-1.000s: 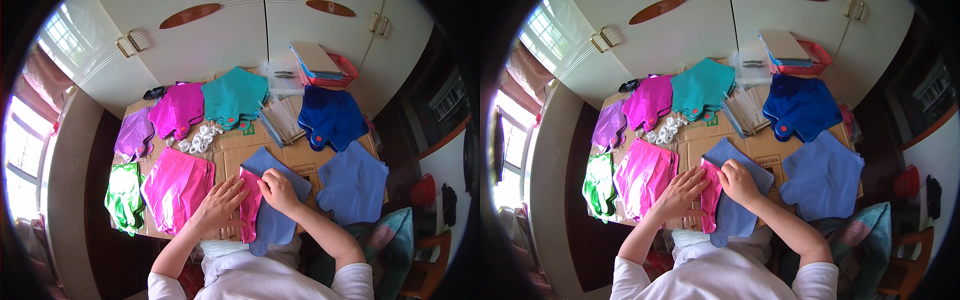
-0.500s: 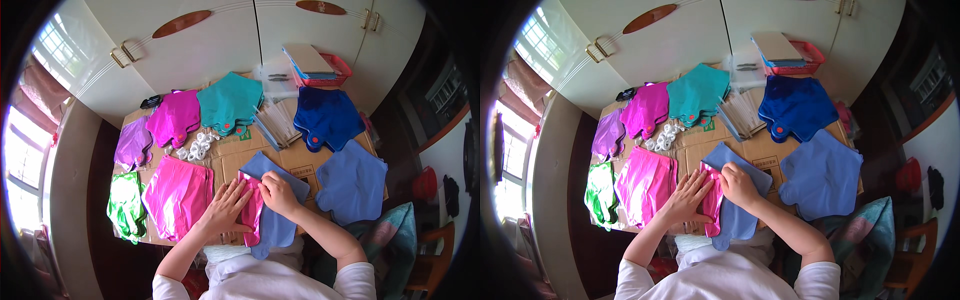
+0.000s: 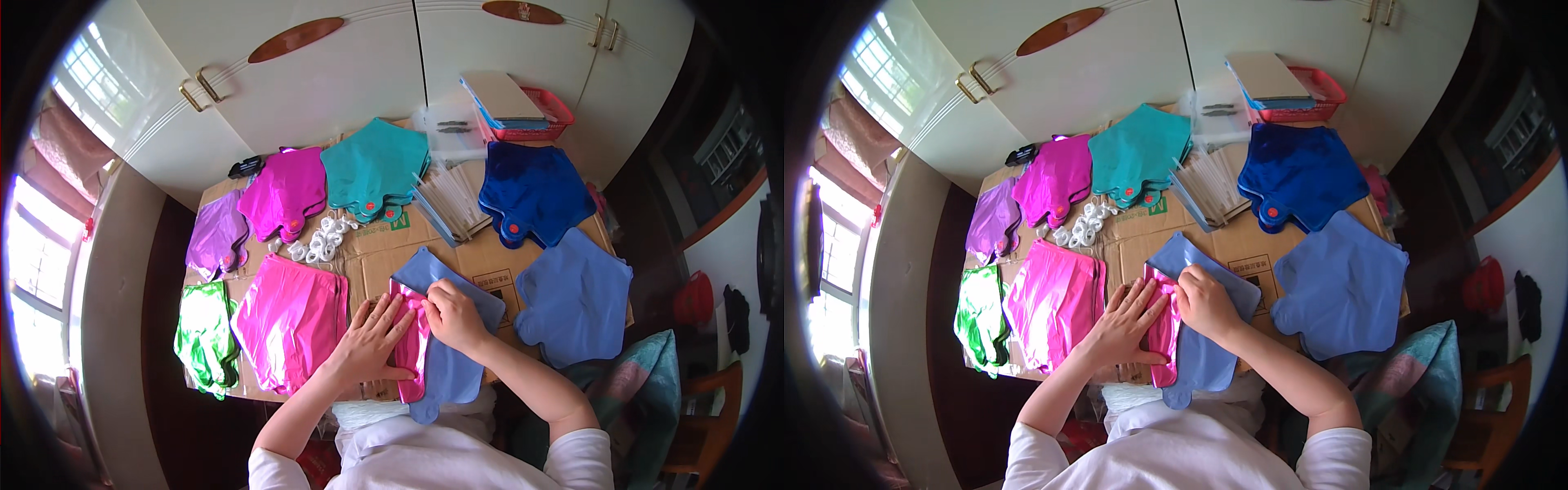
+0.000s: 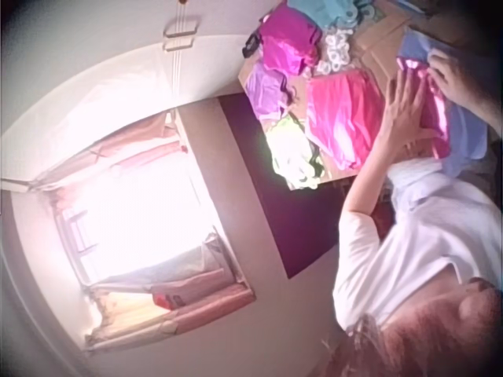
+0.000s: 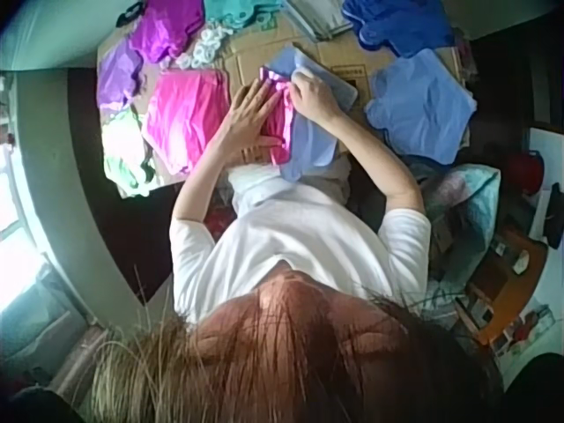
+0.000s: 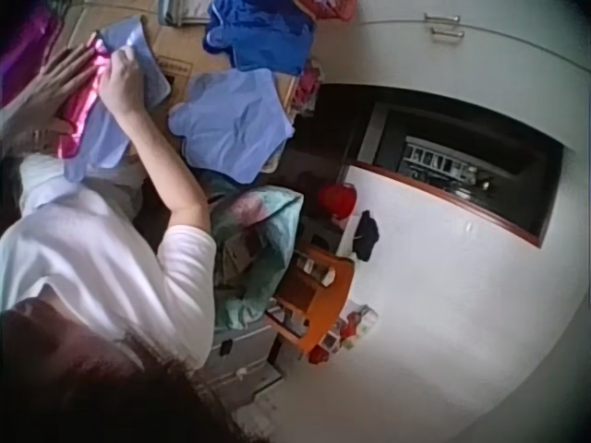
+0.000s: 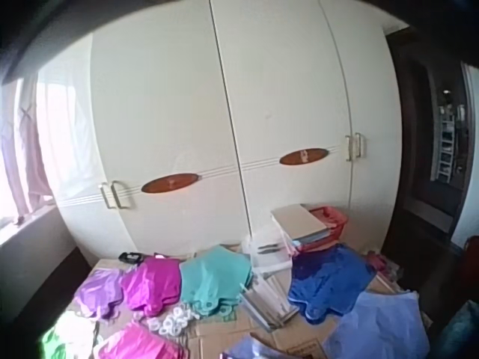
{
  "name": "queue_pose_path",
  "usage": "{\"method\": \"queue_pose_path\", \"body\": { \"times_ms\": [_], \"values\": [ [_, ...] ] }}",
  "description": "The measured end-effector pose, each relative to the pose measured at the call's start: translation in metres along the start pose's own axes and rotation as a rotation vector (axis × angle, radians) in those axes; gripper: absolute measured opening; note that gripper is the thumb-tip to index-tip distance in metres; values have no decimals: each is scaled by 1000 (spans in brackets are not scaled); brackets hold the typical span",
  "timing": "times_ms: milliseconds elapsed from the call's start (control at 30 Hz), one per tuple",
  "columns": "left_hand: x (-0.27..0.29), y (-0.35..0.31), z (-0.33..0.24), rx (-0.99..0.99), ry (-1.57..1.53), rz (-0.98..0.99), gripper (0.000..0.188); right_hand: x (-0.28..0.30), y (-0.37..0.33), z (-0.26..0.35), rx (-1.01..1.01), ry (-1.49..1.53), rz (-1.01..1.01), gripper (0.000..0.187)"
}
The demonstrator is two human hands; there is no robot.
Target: Folding various colored plastic items and placing them into clear plastic packaging sleeves.
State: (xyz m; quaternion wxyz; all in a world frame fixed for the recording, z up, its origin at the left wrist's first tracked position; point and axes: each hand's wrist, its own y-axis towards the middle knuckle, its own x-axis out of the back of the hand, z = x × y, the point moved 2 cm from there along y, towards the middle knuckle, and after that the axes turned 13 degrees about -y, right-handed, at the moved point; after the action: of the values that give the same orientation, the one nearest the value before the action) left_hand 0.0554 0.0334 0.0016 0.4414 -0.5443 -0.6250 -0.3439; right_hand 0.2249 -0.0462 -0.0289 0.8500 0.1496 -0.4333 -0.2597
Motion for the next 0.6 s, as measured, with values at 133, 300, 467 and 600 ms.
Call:
{"method": "queue_pose_path", "body": {
  "times_ms": [133,300,467,600],
  "values": [
    [-1,0,0,3,16,23,106,2,-1,3,-40,-35,30,11],
    [-1,-1,2,-2,48,32,105,21,-8,38,200,-335,115,28],
    [5,0,-1,3,21,26,97,17,-36,39,185,-349,247,33],
    [5,5,18,12,39,57,88,16,-42,38,182,-371,210,33]
  ]
}}
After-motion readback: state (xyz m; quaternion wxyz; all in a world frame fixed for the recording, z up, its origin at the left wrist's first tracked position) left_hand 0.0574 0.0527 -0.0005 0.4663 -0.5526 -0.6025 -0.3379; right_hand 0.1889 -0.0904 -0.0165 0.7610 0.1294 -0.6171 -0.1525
